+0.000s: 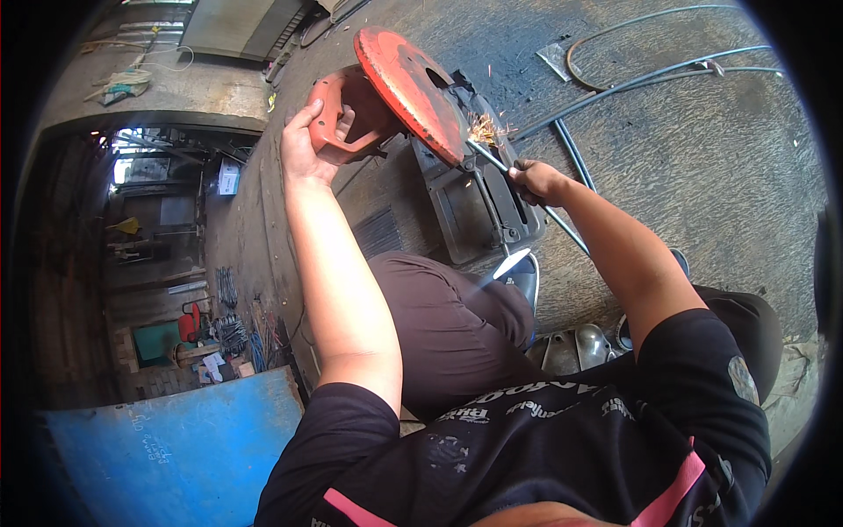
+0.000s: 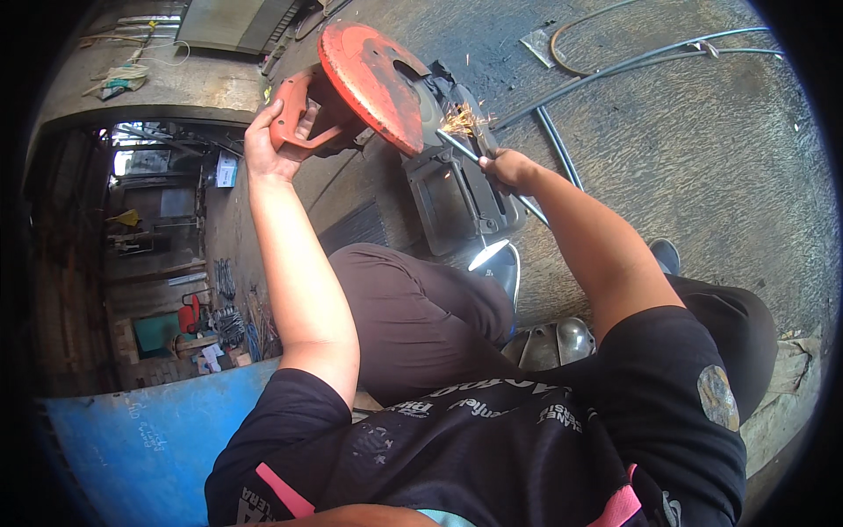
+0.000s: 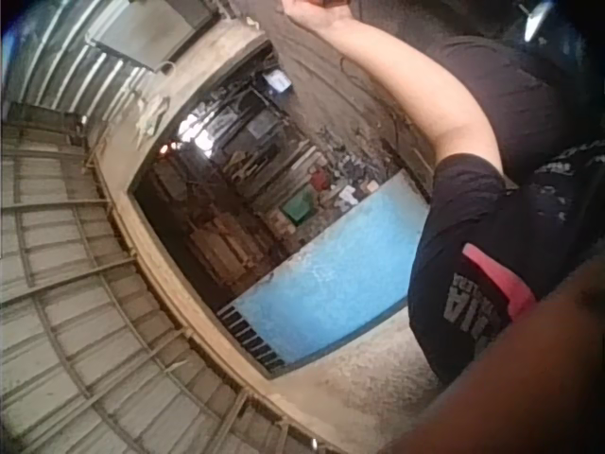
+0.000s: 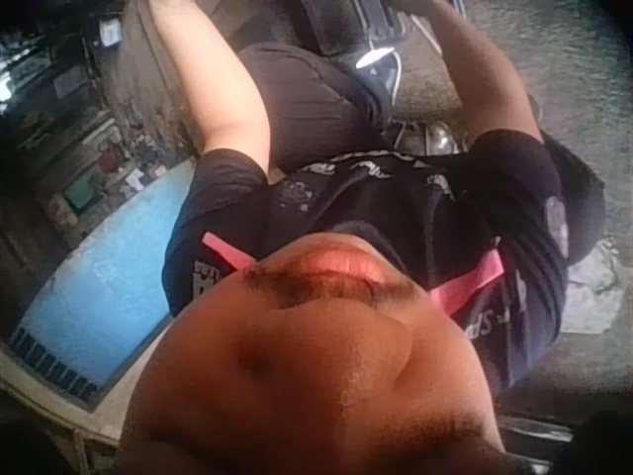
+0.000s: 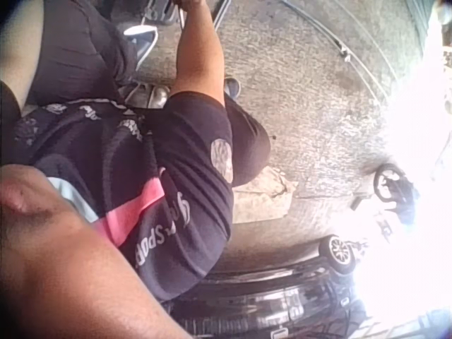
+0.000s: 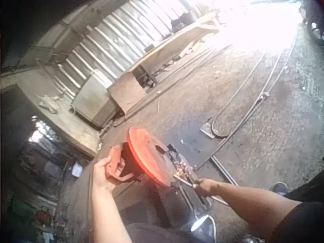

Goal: Cutting thin metal rods using a miter saw or chop saw.

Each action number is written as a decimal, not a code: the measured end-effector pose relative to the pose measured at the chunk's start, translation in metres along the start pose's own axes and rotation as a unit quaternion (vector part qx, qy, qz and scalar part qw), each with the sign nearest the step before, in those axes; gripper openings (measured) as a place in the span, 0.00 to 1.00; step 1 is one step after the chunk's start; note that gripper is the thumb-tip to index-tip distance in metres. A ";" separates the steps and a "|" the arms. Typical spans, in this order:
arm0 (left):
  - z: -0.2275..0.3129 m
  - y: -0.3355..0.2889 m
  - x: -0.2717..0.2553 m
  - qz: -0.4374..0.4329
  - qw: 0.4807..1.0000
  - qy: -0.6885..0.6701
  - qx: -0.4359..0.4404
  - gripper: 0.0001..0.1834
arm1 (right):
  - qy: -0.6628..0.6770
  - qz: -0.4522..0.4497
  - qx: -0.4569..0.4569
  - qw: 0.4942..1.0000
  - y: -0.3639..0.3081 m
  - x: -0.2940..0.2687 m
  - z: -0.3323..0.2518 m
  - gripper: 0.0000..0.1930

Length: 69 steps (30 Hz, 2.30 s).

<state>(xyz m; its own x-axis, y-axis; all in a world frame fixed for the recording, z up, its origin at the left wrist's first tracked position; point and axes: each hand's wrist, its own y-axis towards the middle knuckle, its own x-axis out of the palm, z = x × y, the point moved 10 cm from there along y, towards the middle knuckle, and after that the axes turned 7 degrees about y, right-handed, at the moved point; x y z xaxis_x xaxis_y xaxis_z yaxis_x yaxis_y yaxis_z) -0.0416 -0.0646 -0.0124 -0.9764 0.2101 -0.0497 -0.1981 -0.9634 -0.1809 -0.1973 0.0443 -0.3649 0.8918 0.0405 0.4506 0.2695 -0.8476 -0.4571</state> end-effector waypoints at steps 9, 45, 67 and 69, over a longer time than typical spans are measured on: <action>0.002 0.007 -0.003 -0.013 1.000 -0.009 0.009 0.23 | 0.042 -0.024 0.046 0.998 -0.007 0.011 0.006 0.17; 0.000 0.006 -0.007 0.010 1.000 -0.013 0.006 0.23 | 0.091 -0.049 0.032 0.994 -0.007 0.021 0.012 0.14; -0.001 0.000 0.003 -0.017 1.000 0.003 -0.011 0.26 | 0.107 0.002 0.027 0.994 0.005 0.013 0.015 0.13; -0.001 0.002 0.002 -0.015 1.000 0.005 -0.011 0.26 | 0.114 -0.012 0.045 0.992 0.005 0.015 0.017 0.12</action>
<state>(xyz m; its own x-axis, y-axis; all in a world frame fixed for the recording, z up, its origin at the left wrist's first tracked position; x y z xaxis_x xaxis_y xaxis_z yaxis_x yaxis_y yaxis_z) -0.0438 -0.0655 -0.0133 -0.9692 0.2399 -0.0549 -0.2244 -0.9531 -0.2034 -0.1766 0.0501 -0.3737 0.7822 -0.0700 0.6191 0.3295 -0.7969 -0.5063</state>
